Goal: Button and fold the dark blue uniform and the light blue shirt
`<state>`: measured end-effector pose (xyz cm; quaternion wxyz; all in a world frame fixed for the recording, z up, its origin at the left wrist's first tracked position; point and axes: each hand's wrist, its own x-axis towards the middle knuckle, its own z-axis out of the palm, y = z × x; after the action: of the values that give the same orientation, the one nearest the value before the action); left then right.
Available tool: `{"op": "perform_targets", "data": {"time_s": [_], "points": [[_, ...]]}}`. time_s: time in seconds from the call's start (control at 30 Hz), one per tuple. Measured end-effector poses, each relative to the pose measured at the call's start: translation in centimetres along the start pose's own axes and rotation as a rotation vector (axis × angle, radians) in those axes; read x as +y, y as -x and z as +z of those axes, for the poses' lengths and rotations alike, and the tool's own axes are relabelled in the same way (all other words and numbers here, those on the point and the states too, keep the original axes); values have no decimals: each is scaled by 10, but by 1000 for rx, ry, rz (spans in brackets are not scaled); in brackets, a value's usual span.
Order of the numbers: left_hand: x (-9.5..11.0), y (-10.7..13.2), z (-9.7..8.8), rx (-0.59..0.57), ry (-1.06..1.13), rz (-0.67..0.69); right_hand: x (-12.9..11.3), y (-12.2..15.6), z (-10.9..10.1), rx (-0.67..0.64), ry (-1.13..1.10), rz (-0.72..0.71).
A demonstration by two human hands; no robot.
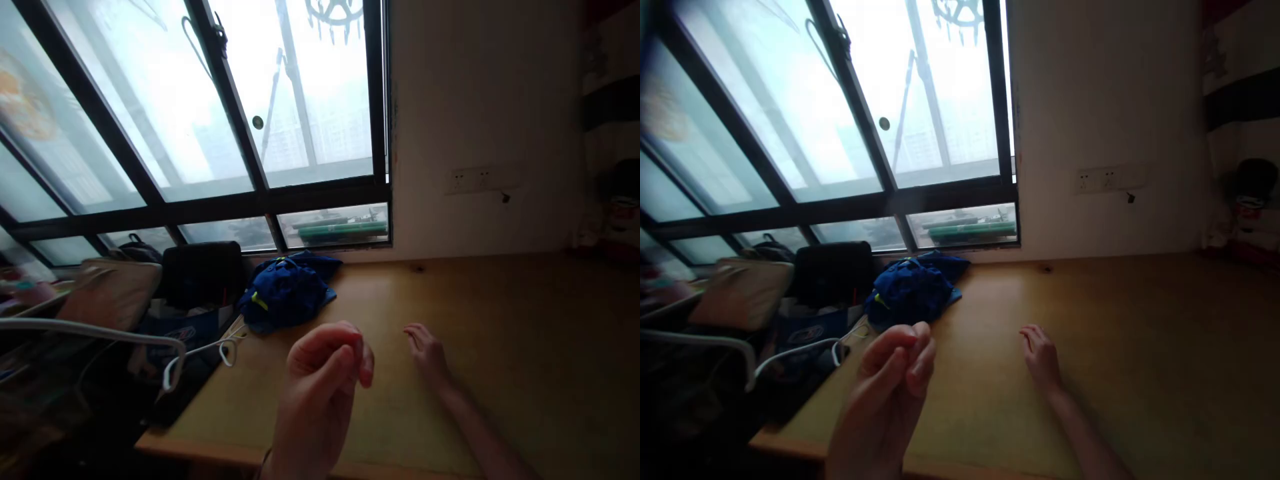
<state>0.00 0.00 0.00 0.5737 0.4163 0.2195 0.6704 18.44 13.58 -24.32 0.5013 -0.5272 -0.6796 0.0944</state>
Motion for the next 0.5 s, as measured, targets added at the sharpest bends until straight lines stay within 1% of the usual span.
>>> {"op": "perform_targets", "data": {"time_s": [0.13,0.23,0.5], "points": [[9,9,9,46,35,-3,0,2,2,-11,-12,-11],[12,13,12,48,52,3,1,2,2,-11,-7,-17],[16,16,13,33,30,-45,4,3,6,-24,13,-28]]}}
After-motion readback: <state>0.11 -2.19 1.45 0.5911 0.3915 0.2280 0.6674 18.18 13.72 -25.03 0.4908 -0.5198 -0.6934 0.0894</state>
